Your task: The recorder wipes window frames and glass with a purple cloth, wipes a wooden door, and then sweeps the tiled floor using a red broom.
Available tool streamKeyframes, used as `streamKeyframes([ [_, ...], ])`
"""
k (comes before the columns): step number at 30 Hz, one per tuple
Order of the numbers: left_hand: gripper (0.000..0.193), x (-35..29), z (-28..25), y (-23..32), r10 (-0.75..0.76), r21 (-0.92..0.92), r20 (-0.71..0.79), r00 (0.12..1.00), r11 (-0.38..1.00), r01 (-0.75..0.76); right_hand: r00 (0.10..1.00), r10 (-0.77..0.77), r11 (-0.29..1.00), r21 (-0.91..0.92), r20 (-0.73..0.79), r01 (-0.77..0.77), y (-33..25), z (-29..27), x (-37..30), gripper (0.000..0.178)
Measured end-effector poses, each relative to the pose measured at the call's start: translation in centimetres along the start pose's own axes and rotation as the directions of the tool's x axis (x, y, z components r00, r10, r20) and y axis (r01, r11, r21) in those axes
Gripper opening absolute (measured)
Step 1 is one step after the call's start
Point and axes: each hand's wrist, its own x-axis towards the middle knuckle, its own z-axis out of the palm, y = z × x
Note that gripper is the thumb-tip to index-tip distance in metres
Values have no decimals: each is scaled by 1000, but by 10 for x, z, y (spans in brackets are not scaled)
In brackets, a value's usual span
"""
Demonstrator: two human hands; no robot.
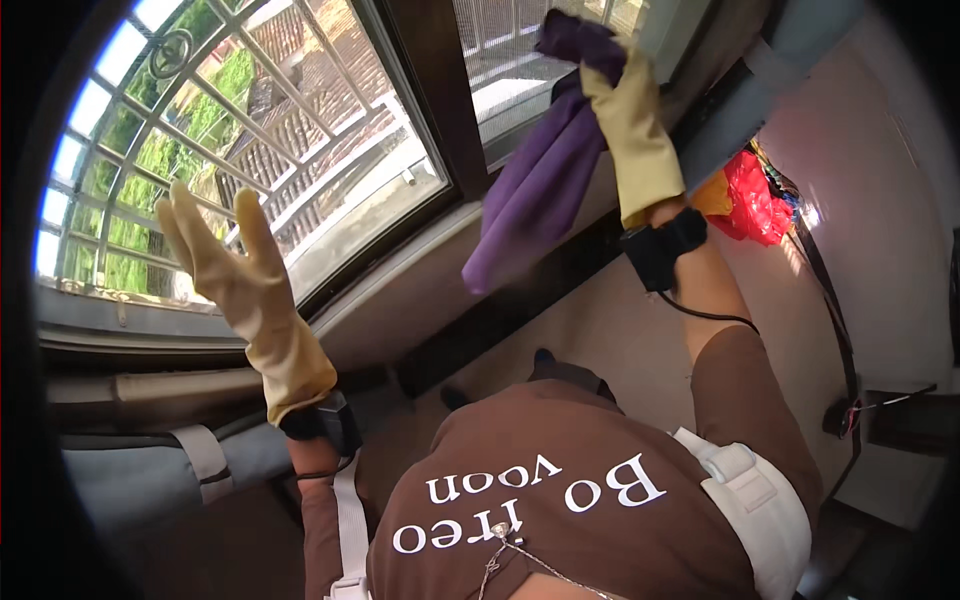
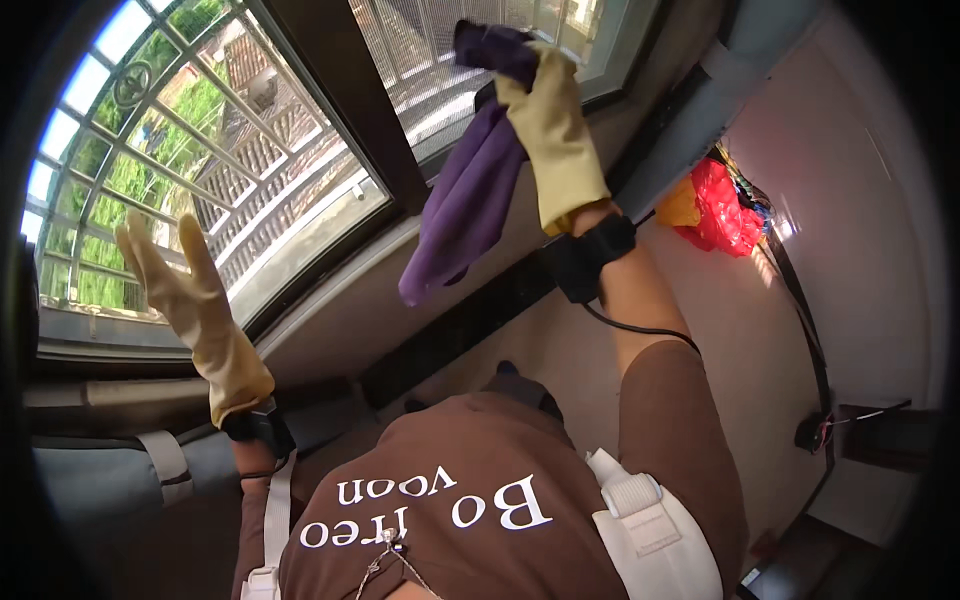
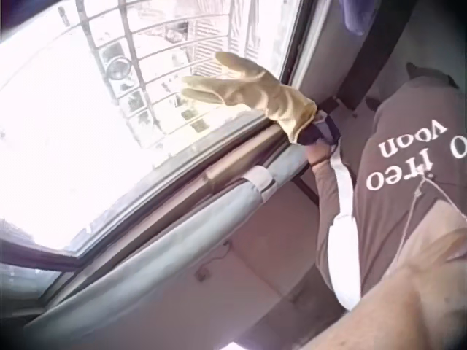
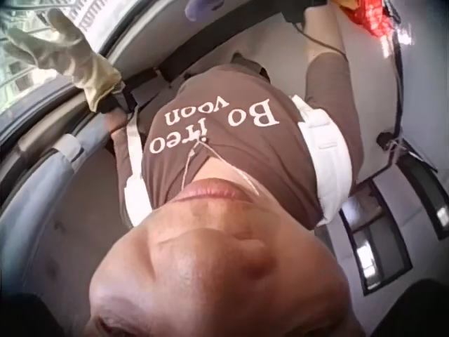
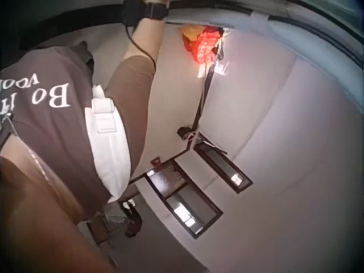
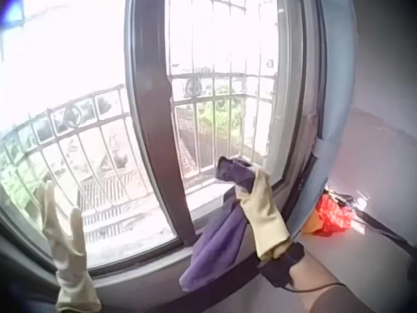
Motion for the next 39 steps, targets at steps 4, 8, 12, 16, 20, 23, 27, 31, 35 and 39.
streamKeyframes([
  [4, 79, 6, 20, 19, -17, -97, 41, 999, 995, 21, 979, 147, 985, 108, -141, -133, 3, 35, 34, 39],
  [8, 84, 11, 39, 39, 58, -235, 16, 998, 971, -53, 915, -379, 921, -155, -139, 358, 4, 105, -34, 27],
  [12, 89, 16, 54, 54, 93, -279, 9, 996, 956, -87, 765, -65, 990, -58, 641, 132, -8, 119, -102, 29],
  [16, 108, 35, 73, 73, 225, -22, -65, 972, 974, -227, 720, -41, 978, -118, 693, 169, 22, 98, -118, 21],
  [20, 116, 37, 137, 69, 333, 165, -159, 929, 937, -307, 770, 472, 863, -405, 430, -302, 73, 41, -104, 25],
  [23, 96, 46, 120, 64, 455, 258, -278, 846, 884, -391, 897, 306, 935, -281, 318, -219, 103, 14, -101, 23],
  [27, 88, 43, 143, 80, 167, 55, -186, 968, 986, -160, 825, 543, 832, -240, 158, -501, 99, -37, -88, 21],
  [31, 118, 54, 130, 62, 349, 418, -311, 884, 886, -202, 782, 587, 802, -19, 207, -597, 146, -21, -61, 24],
  [35, 122, 48, 149, 41, 509, 712, -220, 832, 667, -220, 880, 457, 885, -34, -127, -465, 199, -43, -2, 32],
  [39, 98, 58, 135, 32, 602, 620, -241, 761, 699, -356, 965, 76, 945, -289, -251, -150, 223, -53, 68, 47],
])
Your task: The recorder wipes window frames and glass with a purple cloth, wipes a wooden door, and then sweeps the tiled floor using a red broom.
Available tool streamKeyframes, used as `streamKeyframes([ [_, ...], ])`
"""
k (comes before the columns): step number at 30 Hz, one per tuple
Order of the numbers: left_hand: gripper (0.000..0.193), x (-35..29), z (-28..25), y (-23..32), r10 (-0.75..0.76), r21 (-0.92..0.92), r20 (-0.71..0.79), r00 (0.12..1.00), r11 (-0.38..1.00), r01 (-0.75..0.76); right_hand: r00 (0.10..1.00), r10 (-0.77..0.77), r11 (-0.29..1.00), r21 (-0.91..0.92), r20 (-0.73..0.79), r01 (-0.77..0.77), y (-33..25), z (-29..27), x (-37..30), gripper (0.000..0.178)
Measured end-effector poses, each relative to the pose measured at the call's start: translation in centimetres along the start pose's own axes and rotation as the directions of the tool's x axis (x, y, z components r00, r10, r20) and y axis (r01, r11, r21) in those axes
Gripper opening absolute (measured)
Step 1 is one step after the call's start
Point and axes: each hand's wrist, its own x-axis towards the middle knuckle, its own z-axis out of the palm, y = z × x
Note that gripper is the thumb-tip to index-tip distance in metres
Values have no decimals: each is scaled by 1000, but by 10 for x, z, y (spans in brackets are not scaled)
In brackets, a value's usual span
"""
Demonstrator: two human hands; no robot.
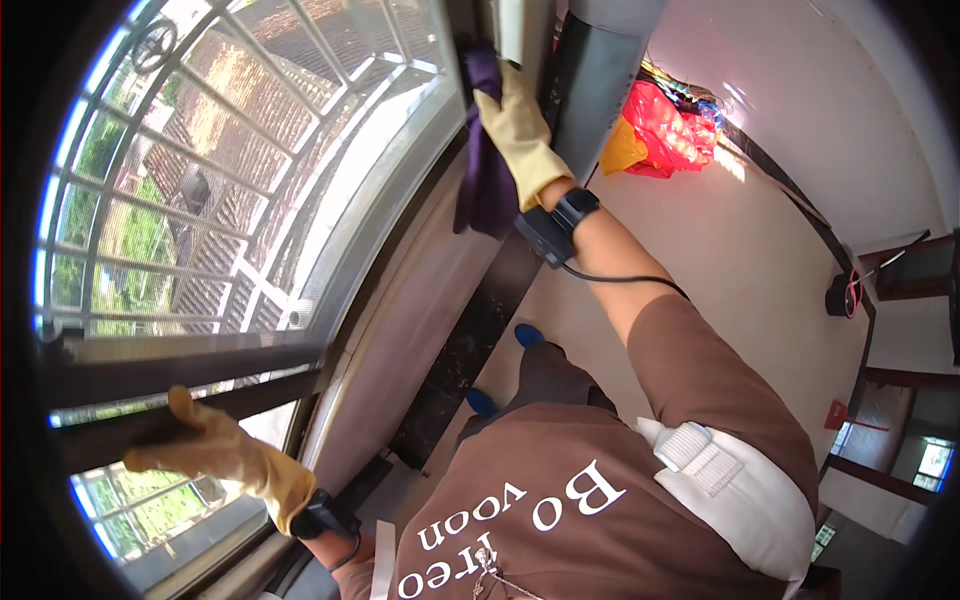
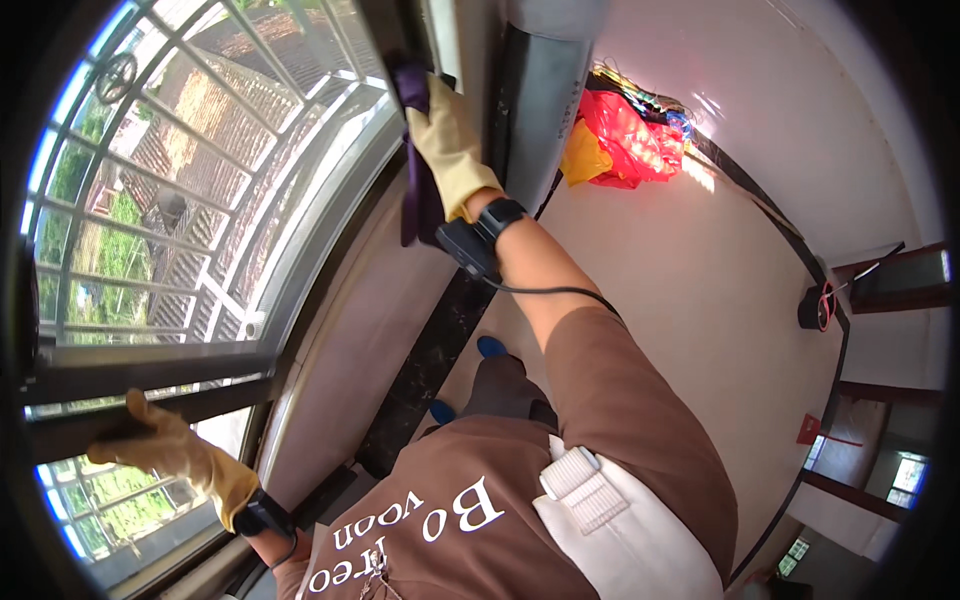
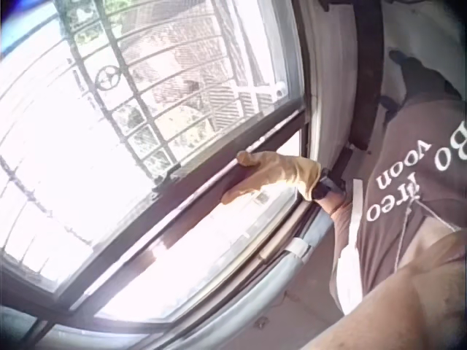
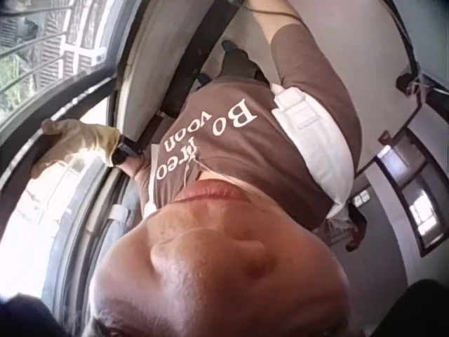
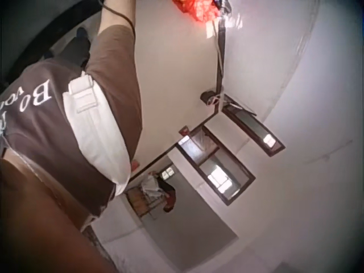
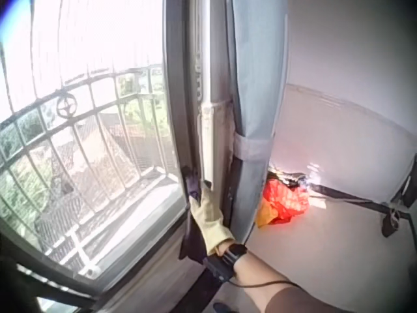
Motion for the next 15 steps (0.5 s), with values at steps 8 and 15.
streamKeyframes([
  [8, 81, 26, -10, 31, -139, -11, 123, 983, 990, 141, 730, 220, 911, -403, 647, 83, 1, 11, -93, 48],
  [15, 69, 54, -20, 111, -149, -166, 62, 987, 973, 158, 710, 68, 890, 280, 701, -360, -27, -46, -98, 17],
])
